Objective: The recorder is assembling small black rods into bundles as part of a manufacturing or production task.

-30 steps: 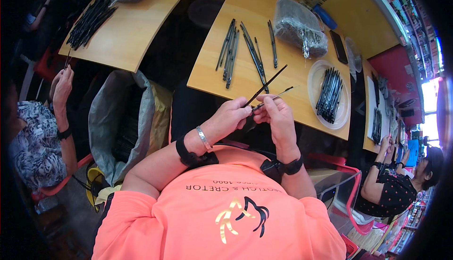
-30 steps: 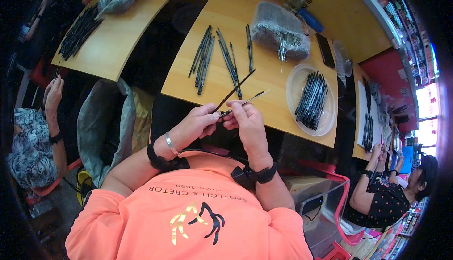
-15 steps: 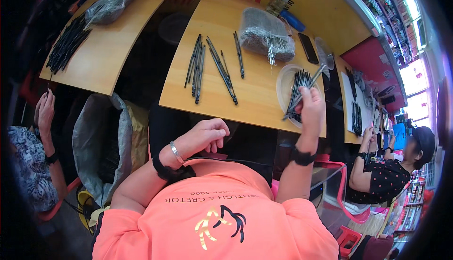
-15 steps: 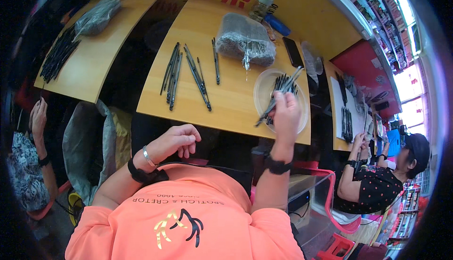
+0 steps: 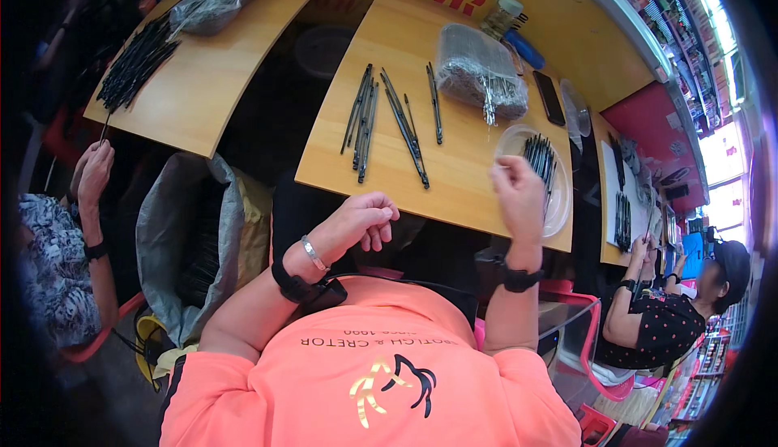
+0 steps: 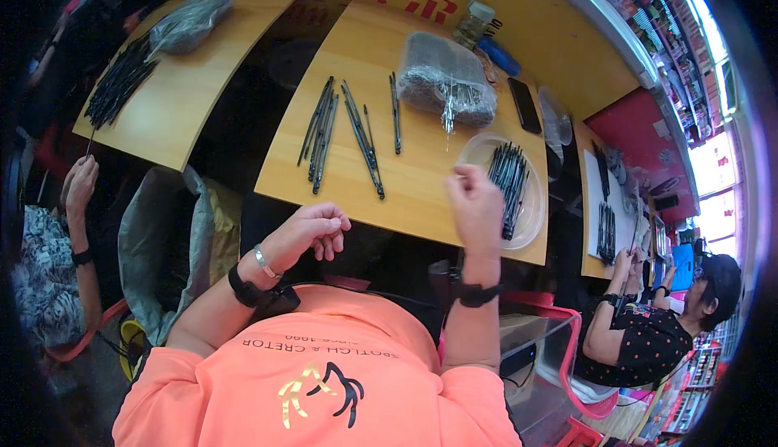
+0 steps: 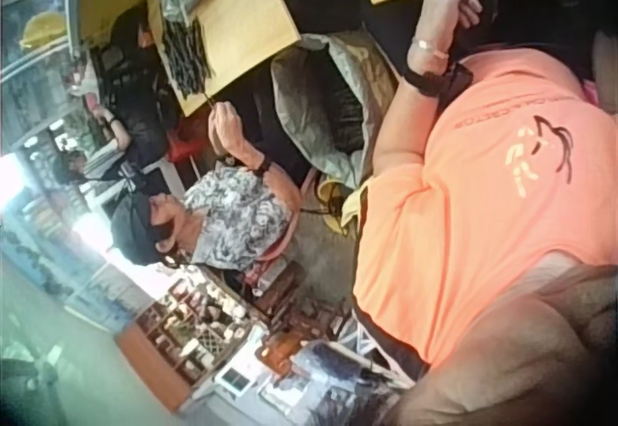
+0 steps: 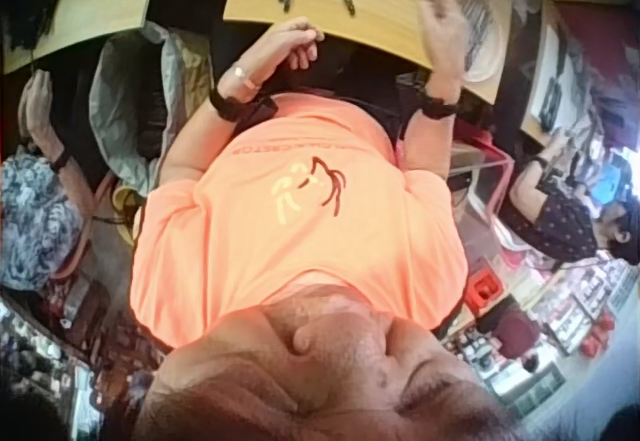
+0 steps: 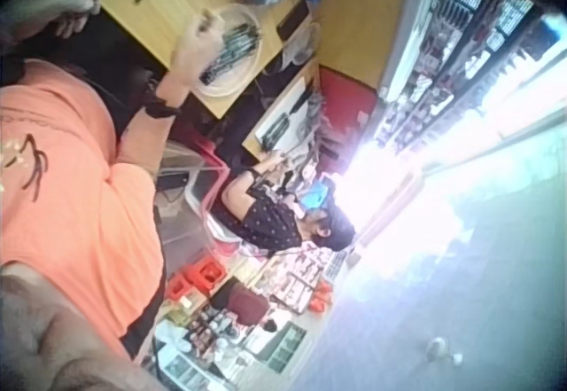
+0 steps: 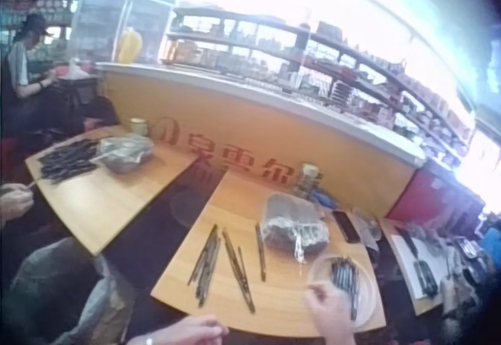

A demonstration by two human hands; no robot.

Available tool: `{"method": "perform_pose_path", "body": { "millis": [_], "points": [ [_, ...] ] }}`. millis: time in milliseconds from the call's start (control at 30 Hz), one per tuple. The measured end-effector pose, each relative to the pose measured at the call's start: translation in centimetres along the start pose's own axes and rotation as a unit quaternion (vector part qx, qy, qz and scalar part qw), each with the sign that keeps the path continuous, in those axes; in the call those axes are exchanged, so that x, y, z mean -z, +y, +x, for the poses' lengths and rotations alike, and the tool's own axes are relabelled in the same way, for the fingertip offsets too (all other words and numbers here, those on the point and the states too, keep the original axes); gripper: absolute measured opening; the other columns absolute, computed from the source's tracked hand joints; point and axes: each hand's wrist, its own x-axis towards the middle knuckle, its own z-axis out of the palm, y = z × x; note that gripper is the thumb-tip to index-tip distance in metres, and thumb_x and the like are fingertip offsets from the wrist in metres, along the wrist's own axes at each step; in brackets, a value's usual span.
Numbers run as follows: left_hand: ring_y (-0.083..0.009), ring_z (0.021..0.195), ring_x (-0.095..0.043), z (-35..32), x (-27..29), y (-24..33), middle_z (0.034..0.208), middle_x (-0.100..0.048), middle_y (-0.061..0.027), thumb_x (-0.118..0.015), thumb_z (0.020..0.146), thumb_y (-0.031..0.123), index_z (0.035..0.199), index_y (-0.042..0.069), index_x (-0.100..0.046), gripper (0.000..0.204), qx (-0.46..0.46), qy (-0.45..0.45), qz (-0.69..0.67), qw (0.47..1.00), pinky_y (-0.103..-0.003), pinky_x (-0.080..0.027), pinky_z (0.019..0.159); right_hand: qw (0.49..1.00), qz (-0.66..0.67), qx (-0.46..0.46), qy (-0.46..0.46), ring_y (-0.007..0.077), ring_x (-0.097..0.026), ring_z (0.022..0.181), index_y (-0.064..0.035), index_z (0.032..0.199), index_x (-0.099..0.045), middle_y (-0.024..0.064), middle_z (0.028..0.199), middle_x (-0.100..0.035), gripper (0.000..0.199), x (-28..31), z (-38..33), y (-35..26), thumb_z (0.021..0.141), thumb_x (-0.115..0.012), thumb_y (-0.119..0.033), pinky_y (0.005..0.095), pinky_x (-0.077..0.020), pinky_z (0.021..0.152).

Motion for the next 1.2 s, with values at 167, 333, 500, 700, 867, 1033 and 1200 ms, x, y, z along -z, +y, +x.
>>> {"method": "perform_pose_path", "body": {
  "millis": [167, 333, 500, 700, 867, 1033, 1200],
  "points": [
    [-0.0103, 0.055, -0.057, -0.1, 0.1, 0.1, 0.071, -0.061, -0.0045, -0.047, 0.091, 0.022, 0.095, 0.005, -0.056, 0.020, -0.004, 0.006, -0.009, 1.000, -0.019, -0.042, 0.048, 0.983, -0.114, 0.072, -0.121, 0.0265, -0.064, 0.075, -0.0029, 0.102, -0.062, 0.0137, 0.078, -0.066, 0.032, -5.9, -0.8, -4.0, 0.077, -0.063, -0.022, 0.0367, -0.0499, 0.070],
    [-0.0102, 0.054, -0.057, 0.1, 0.3, 0.1, 0.071, -0.061, -0.0045, -0.047, 0.091, 0.022, 0.095, 0.005, -0.056, 0.020, -0.002, 0.013, -0.020, 1.000, -0.019, -0.042, 0.047, 0.979, -0.148, 0.072, -0.125, 0.0286, -0.064, 0.075, -0.0032, 0.105, -0.061, 0.0139, 0.075, -0.065, 0.035, -7.6, -0.4, -3.9, 0.074, -0.063, -0.019, 0.0377, -0.0495, 0.071],
    [-0.0104, 0.056, -0.057, 0.3, 0.4, -0.2, 0.074, -0.062, -0.0053, -0.047, 0.091, 0.021, 0.099, 0.003, -0.056, 0.021, 0.002, 0.012, -0.019, 1.000, -0.019, -0.043, 0.048, 0.984, 0.004, -0.015, -0.175, 0.0214, -0.064, 0.069, -0.0004, 0.106, -0.059, 0.0107, 0.071, -0.064, 0.037, -7.1, -1.5, -3.2, 0.073, -0.064, -0.014, 0.0329, -0.0493, 0.065],
    [-0.0140, 0.068, -0.062, 0.9, -0.7, -0.9, 0.083, -0.062, -0.0080, -0.049, 0.089, 0.016, 0.118, 0.001, -0.045, 0.033, -0.025, -0.004, -0.095, 0.995, -0.021, -0.049, 0.056, 0.967, 0.154, -0.029, -0.202, 0.0118, -0.060, 0.058, 0.0030, 0.102, -0.058, 0.0080, 0.069, -0.063, 0.032, -7.8, -5.4, -4.9, 0.075, -0.065, -0.011, 0.0258, -0.0476, 0.055],
    [-0.0154, 0.060, -0.061, 0.9, 0.0, -1.2, 0.078, -0.060, -0.0078, -0.051, 0.087, 0.013, 0.106, 0.004, -0.047, 0.022, -0.037, -0.010, -0.167, 0.985, -0.022, -0.049, 0.053, 0.934, 0.280, -0.005, -0.222, 0.0108, -0.061, 0.061, 0.0033, 0.097, -0.059, 0.0080, 0.075, -0.065, 0.017, -8.4, -6.2, -5.1, 0.082, -0.058, -0.004, 0.0253, -0.0486, 0.058],
    [-0.0137, 0.055, -0.057, 0.9, -0.1, -1.2, 0.073, -0.058, -0.0063, -0.051, 0.087, 0.012, 0.099, 0.005, -0.049, 0.014, -0.058, 0.011, -0.139, 0.989, -0.022, -0.045, 0.049, 0.913, 0.334, -0.037, -0.230, 0.0084, -0.059, 0.065, 0.0018, 0.092, -0.058, 0.0060, 0.076, -0.064, 0.010, -8.2, -6.0, -4.5, 0.083, -0.059, -0.003, 0.0232, -0.0481, 0.059],
    [-0.0124, 0.058, -0.058, 0.7, -0.5, -0.8, 0.073, -0.058, -0.0039, -0.050, 0.090, 0.019, 0.098, 0.006, -0.051, 0.015, -0.043, 0.020, -0.089, 0.995, -0.020, -0.045, 0.050, 0.913, 0.309, -0.066, -0.259, 0.0062, -0.057, 0.069, 0.0021, 0.091, -0.057, 0.0033, 0.075, -0.062, 0.014, -8.4, -5.8, -4.5, 0.082, -0.064, -0.006, 0.0212, -0.0472, 0.063]
  ]
}}
